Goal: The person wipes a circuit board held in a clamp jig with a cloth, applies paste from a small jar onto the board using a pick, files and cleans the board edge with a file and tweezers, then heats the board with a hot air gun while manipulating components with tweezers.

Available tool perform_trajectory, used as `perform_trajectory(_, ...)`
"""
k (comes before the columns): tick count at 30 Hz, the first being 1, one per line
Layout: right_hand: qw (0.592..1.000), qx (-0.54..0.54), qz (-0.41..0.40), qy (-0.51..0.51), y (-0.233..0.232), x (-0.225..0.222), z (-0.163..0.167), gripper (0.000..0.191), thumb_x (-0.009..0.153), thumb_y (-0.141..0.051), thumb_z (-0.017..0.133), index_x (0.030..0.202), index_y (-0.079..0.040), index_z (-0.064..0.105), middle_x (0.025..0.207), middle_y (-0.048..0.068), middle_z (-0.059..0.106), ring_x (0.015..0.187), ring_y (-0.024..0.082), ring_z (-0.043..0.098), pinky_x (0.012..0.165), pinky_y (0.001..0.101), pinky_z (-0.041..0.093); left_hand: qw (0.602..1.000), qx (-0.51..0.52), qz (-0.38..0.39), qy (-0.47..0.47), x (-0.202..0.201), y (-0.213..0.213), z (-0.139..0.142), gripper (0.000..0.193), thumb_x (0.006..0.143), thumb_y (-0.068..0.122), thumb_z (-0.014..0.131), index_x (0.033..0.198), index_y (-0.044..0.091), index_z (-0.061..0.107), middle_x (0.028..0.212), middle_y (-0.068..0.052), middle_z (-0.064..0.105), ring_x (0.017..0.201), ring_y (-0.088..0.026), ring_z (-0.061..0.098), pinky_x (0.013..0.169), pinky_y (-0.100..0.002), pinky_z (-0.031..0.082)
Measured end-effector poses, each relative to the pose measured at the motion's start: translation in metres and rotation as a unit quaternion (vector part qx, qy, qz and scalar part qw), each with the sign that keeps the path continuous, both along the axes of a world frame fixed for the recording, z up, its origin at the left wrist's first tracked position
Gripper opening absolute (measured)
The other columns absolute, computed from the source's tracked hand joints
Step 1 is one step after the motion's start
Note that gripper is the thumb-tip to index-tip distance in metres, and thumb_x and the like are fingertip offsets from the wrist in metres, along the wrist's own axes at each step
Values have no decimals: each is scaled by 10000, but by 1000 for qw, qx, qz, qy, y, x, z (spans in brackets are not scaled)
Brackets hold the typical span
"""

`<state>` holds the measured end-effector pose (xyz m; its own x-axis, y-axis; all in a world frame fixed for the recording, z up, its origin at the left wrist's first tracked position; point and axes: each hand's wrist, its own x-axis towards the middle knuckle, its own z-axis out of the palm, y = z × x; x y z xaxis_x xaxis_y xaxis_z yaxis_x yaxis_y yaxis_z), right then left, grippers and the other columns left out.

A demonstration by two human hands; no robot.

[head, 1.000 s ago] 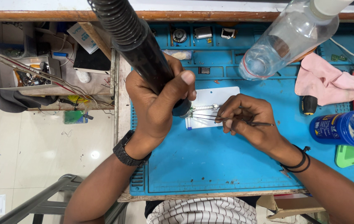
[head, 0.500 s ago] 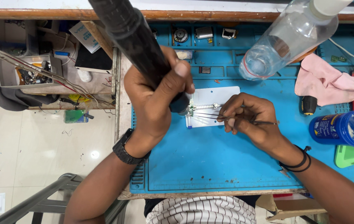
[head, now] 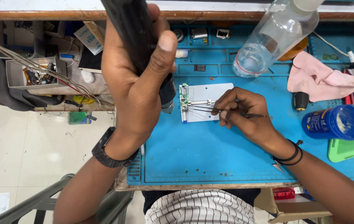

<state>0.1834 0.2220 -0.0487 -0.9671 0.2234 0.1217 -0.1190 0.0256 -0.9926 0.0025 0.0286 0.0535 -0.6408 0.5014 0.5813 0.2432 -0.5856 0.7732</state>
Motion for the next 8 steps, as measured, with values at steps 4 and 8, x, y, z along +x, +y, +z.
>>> perform_trajectory(4,1000,3,13,4,-3,-3,-2,180,923,86,558,1075,17,623,1059,152,720,773,123,670,640,251,541,999,-20,-23,-42,7,-3,8,206,1153,109,706,1236,-1,554,948,-42,595,701,-81,485,612,-232,377)
perform_trajectory(8,999,26,-1,22,-12,-2,7,197,917,56,594,1101,-5,629,1074,110,716,808,116,685,675,252,561,997,1,-50,-58,7,-9,17,173,1079,12,721,1152,-15,567,941,-65,605,706,-108,501,629,-255,389)
